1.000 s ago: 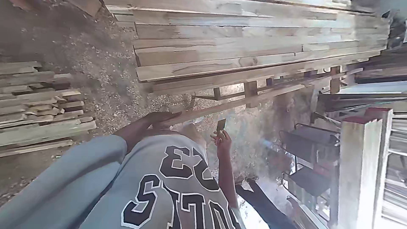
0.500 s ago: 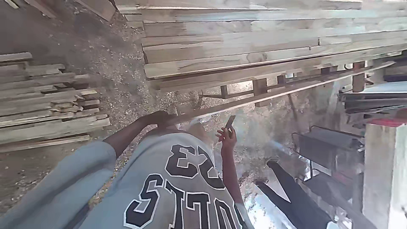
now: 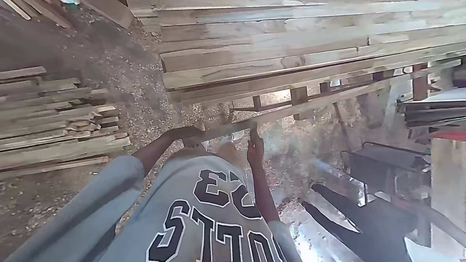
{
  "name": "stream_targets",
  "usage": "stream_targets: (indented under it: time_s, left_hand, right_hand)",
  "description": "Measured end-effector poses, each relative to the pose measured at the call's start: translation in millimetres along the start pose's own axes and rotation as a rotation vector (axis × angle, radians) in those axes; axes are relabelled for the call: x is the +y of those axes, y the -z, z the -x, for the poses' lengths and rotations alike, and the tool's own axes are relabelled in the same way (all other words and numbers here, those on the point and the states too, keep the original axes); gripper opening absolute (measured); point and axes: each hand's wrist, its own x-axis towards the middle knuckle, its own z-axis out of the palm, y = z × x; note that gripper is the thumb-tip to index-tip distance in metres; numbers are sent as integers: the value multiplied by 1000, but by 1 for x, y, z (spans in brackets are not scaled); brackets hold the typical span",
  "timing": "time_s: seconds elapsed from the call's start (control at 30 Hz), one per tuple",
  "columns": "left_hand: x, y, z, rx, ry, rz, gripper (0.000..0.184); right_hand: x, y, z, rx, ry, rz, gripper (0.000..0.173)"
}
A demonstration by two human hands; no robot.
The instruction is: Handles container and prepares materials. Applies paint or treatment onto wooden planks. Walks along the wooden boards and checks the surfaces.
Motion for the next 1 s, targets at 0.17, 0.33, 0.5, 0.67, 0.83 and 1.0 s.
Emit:
stream_targets:
  time_s: [0.17,0.33,0.5,0.67,0.83,1.0]
  left_hand:
    - [-12,-2,-26,-27,-34,-3,55]
    - [-9,-13,-21,92,42,-108,61]
    - [-7,-26,-15,196,48,-195,67]
    - [-8,-32,-13,300,28,-330,71]
    - [-17,-32,-22,312,27,-292,69]
    - [-16,-34,-20,336,34,-270,68]
  right_hand:
    - [-36,10,-22,-294,-229,467,60]
    - [-42,54,-5,-486,-333,619,63]
    - [-54,48,-33,-348,-311,314,54]
    - [-78,29,-11,-580,-345,277,62]
    - [-63,17,0,-378,-65,390,58]
    - [-44,-12,-18,-426,-103,593,55]
